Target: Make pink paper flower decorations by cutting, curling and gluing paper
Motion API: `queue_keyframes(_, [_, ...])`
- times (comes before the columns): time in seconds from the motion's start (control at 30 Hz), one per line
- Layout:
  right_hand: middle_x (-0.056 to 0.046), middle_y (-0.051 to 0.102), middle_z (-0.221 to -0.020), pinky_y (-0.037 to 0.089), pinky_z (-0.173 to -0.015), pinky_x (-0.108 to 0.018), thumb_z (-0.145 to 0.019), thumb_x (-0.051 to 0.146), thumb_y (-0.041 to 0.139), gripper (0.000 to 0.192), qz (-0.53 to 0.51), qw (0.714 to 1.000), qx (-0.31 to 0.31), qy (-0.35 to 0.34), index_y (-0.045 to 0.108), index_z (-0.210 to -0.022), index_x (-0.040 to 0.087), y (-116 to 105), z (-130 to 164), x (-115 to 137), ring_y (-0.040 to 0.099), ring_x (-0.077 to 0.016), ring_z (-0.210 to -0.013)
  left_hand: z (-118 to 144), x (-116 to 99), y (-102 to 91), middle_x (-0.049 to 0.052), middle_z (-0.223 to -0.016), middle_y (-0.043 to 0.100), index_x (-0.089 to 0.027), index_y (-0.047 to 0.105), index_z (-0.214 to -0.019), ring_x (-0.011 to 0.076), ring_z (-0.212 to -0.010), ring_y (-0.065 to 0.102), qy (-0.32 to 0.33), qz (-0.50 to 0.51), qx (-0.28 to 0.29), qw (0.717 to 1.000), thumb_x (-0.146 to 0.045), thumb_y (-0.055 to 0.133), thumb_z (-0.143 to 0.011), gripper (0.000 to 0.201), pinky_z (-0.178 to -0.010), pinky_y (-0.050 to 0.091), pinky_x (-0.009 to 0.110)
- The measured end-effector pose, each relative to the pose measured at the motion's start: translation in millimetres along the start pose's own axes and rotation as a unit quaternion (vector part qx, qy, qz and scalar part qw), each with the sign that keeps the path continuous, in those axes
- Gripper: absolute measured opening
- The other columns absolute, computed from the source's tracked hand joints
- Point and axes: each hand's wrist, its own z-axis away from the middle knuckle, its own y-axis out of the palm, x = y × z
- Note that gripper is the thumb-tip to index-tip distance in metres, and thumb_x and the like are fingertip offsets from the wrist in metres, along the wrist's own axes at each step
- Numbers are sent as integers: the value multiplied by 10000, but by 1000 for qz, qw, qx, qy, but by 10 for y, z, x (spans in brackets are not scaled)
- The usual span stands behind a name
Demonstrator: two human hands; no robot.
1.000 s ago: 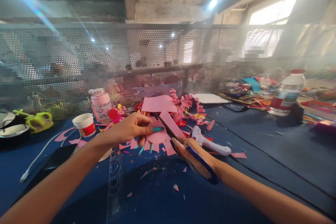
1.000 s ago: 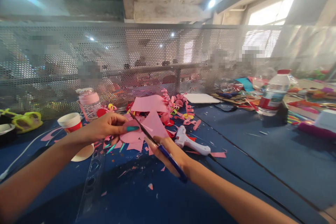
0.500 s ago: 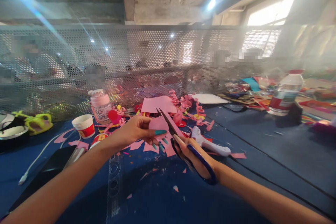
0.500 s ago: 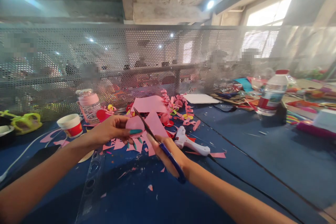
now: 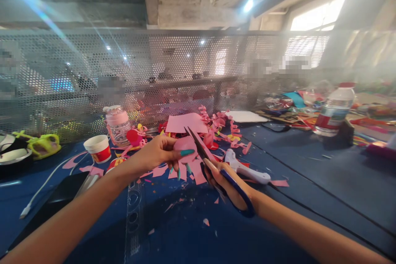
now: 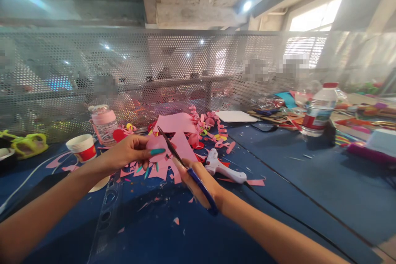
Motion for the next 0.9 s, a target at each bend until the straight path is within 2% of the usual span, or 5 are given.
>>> queue_keyframes(0.17, [6,412,-598,367,-475,-272,-869,609,254,483,16,1000,12,16,477,-756,195,-16,-8,116,370,-115,-505,-4,-17,7,-24,-494,569,-143,549,-642,74,-440,528,7,8,-9,1000,-476,691,-671,363,-478,361,204])
queue_keyframes(0.43, [-15,464,-560,363,-483,-294,-862,630,225,507,32,999,24,-8,428,-655,214,-34,-39,216,386,-127,-489,8,-11,14,-16,-523,571,-138,564,-690,76,-447,525,27,-11,-11,1000,-424,670,-716,306,-474,375,208])
queue_keyframes(0.9, [-21,473,-593,376,-491,-298,-858,638,227,494,38,999,24,-7,414,-683,216,-38,-37,224,389,-127,-504,22,-16,11,-16,-505,573,-141,564,-680,69,-423,518,31,-26,-11,999,-423,665,-723,303,-436,346,192])
